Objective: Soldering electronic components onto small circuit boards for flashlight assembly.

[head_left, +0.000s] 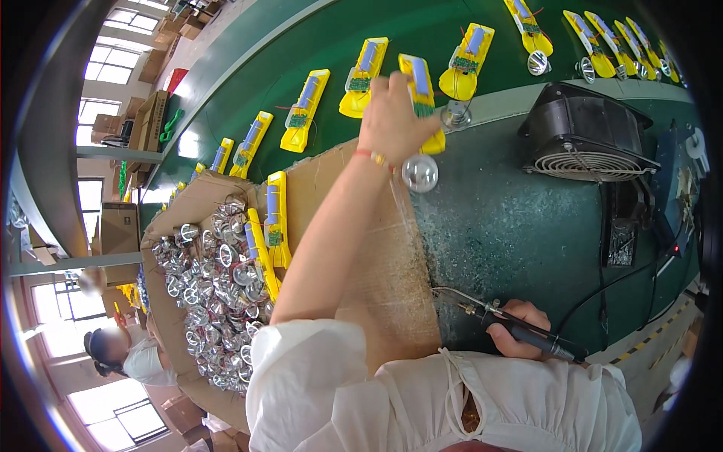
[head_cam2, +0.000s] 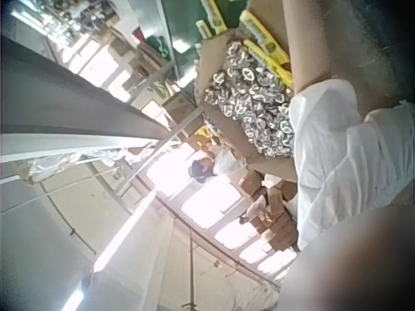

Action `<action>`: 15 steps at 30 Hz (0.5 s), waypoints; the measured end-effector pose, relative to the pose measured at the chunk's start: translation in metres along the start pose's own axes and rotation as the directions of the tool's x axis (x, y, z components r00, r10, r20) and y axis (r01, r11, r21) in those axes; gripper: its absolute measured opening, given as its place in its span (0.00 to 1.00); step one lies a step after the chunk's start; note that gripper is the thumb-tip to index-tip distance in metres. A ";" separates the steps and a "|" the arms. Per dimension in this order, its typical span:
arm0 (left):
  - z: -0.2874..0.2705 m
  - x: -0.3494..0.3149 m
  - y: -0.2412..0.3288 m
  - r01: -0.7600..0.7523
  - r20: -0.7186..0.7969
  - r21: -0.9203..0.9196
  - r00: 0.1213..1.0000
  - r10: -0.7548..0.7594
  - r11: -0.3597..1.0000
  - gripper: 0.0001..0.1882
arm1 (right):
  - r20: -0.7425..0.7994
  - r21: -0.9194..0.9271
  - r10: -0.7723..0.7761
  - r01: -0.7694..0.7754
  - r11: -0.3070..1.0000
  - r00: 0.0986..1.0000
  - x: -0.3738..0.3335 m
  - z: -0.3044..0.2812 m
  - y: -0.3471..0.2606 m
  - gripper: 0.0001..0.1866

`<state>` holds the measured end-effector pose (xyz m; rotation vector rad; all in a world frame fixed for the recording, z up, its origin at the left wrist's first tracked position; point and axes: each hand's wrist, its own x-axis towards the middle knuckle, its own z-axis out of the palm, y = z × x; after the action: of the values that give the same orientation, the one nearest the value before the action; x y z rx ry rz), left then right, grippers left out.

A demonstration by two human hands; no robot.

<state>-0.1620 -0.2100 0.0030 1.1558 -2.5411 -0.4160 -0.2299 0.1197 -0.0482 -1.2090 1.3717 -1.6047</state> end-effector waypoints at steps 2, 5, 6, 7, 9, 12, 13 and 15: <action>0.001 0.041 -0.007 0.036 -0.074 0.076 0.997 -0.030 0.996 0.31 | 0.008 -0.006 0.004 -0.004 1.000 1.000 0.000 0.000 -0.001 0.12; -0.004 0.071 -0.013 -0.204 -0.304 0.056 0.929 0.212 0.977 0.25 | -0.030 -0.006 0.013 -0.013 1.000 0.999 0.001 -0.001 -0.003 0.10; -0.008 0.077 -0.016 -0.358 -0.399 0.051 0.849 0.347 0.932 0.22 | -0.026 -0.012 0.020 -0.020 1.000 0.999 0.002 -0.002 -0.003 0.10; -0.015 0.079 -0.022 -0.283 -0.466 0.112 0.832 0.302 0.953 0.19 | -0.037 -0.004 0.025 -0.026 1.000 0.999 0.002 -0.001 -0.003 0.10; -0.031 0.077 -0.042 -0.066 -0.549 0.124 0.826 0.124 0.990 0.14 | -0.058 -0.001 0.037 -0.037 0.999 0.998 0.001 0.001 -0.004 0.10; -0.041 0.058 -0.078 0.271 -0.079 0.321 0.963 -0.260 0.908 0.15 | -0.060 -0.025 0.054 -0.056 0.998 0.997 0.000 0.003 -0.006 0.10; -0.036 0.050 -0.085 0.219 0.032 0.290 0.971 -0.239 0.931 0.16 | -0.057 -0.032 0.066 -0.068 0.997 0.996 0.000 0.002 -0.007 0.10; -0.028 0.034 -0.091 0.164 0.142 0.298 0.967 -0.213 0.940 0.16 | -0.072 -0.078 0.083 -0.088 0.993 0.994 -0.002 0.003 -0.009 0.09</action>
<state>-0.1109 -0.2974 -0.0017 1.5392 -2.7143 -0.2047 -0.2261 0.1223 -0.0398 -1.1349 1.5245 -1.5566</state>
